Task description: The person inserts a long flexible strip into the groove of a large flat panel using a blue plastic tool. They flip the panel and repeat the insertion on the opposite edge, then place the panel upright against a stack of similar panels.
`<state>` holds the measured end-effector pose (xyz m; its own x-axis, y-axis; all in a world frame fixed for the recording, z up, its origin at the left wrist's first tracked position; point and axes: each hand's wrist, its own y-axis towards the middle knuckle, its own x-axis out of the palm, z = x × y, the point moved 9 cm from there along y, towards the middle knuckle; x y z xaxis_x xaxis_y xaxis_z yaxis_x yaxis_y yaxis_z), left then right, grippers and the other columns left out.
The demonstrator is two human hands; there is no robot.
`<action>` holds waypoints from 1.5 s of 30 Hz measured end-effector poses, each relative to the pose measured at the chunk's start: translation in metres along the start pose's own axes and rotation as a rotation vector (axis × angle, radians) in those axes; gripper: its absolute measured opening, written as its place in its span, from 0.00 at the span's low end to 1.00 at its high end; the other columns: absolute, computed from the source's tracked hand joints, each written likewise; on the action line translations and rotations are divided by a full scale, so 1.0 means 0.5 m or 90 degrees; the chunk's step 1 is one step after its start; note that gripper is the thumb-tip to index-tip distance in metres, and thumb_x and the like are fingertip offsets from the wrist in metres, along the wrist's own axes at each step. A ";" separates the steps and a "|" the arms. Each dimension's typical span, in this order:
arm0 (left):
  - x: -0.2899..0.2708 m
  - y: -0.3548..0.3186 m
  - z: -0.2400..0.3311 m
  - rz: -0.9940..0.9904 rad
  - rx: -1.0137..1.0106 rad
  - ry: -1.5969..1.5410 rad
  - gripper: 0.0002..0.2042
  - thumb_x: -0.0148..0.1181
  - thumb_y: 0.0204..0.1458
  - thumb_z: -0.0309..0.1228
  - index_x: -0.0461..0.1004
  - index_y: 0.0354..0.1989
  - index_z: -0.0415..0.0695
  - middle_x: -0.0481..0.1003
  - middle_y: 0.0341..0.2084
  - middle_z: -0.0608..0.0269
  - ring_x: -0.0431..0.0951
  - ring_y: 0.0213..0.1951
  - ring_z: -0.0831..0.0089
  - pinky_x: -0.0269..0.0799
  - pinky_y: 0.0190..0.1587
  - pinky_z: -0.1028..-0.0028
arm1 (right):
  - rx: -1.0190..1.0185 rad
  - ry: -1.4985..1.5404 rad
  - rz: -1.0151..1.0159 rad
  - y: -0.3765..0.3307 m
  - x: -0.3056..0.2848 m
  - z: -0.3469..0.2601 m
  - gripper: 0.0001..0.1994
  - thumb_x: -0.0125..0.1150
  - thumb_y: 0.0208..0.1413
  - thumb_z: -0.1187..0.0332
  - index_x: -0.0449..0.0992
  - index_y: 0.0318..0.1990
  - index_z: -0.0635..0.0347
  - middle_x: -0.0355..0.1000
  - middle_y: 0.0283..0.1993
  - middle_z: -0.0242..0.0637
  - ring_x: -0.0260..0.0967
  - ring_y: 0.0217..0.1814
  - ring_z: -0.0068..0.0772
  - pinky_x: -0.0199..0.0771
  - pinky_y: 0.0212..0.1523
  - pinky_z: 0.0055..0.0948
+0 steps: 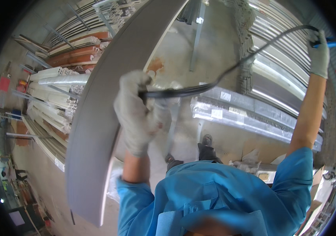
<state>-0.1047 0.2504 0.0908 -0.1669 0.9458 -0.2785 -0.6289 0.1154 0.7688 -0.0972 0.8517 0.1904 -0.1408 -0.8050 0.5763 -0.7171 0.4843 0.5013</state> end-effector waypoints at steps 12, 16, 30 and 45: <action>0.455 0.101 -0.452 -0.281 -0.226 0.519 0.13 0.56 0.58 0.38 0.78 0.44 0.44 0.81 0.39 0.46 0.82 0.44 0.47 0.76 0.44 0.53 | 0.291 -0.393 0.184 0.117 -0.266 0.522 0.18 0.65 0.65 0.51 0.69 0.45 0.55 0.71 0.27 0.31 0.65 0.20 0.23 0.68 0.21 0.23; 0.524 -0.061 -0.701 -0.427 -0.576 0.460 0.16 0.54 0.59 0.44 0.81 0.42 0.46 0.83 0.41 0.49 0.83 0.48 0.49 0.79 0.45 0.56 | 0.322 -0.363 0.118 0.078 -0.289 0.604 0.16 0.61 0.67 0.52 0.69 0.46 0.54 0.72 0.28 0.31 0.69 0.21 0.23 0.69 0.20 0.23; 0.470 -0.143 -1.043 -0.389 -0.561 0.503 0.27 0.53 0.62 0.53 0.77 0.55 0.40 0.77 0.56 0.45 0.75 0.59 0.47 0.70 0.61 0.60 | 0.409 -0.332 0.368 -0.099 -0.603 0.686 0.14 0.60 0.67 0.50 0.75 0.45 0.50 0.72 0.28 0.27 0.69 0.23 0.21 0.70 0.22 0.23; 0.666 -0.126 -0.859 -0.909 -0.491 0.514 0.27 0.54 0.65 0.49 0.71 0.64 0.41 0.76 0.60 0.53 0.74 0.60 0.53 0.66 0.65 0.62 | 0.504 -0.178 0.203 0.216 -0.417 0.956 0.15 0.61 0.66 0.52 0.75 0.48 0.53 0.71 0.29 0.31 0.72 0.27 0.30 0.74 0.27 0.30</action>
<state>-0.4466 0.4278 -0.2978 0.6182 -0.1351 -0.7743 -0.7365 0.2446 -0.6307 -0.4717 0.9080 -0.1841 -0.5004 -0.7770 0.3820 -0.8617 0.4037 -0.3075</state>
